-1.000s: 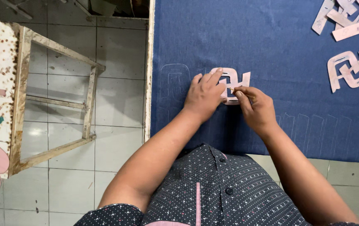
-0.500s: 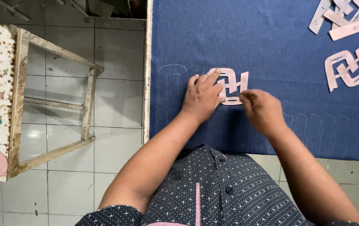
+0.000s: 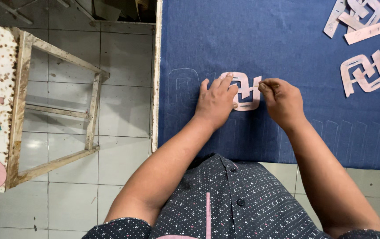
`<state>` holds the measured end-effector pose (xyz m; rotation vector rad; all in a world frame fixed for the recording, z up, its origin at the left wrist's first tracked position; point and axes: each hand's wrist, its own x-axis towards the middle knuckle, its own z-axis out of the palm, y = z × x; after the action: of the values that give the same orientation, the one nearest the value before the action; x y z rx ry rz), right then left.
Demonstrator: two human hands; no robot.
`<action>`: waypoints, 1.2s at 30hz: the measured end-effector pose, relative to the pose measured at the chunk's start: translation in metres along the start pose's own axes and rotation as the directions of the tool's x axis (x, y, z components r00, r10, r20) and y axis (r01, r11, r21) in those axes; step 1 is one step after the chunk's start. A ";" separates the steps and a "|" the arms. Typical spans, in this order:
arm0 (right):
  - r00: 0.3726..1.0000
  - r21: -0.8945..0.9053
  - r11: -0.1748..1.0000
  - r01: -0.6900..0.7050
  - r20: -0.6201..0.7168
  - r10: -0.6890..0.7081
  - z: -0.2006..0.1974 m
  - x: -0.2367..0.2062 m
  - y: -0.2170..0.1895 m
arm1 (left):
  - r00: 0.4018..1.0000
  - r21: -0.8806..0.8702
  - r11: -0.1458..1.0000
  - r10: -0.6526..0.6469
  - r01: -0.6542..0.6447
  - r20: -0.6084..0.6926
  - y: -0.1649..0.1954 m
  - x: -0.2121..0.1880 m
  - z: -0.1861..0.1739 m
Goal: The person places a pink cut shoe component over chalk outlines on a blue fabric-covered table and traces around its edges with a small marking tool, then repositions the piece to continue tracing. Other cut shoe parts and a rubber band rest on the table nearby.
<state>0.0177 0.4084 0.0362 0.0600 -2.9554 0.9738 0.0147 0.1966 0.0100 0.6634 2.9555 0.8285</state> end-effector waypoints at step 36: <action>0.940 -0.047 0.940 0.337 0.075 -0.333 0.001 -0.052 -0.014 | 0.998 0.004 0.998 0.057 -0.057 -0.025 -0.013 -0.005 0.003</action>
<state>0.0699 0.3979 0.0421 0.5842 -2.8895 0.8493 0.0144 0.1866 0.0005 0.7460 2.9742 0.8422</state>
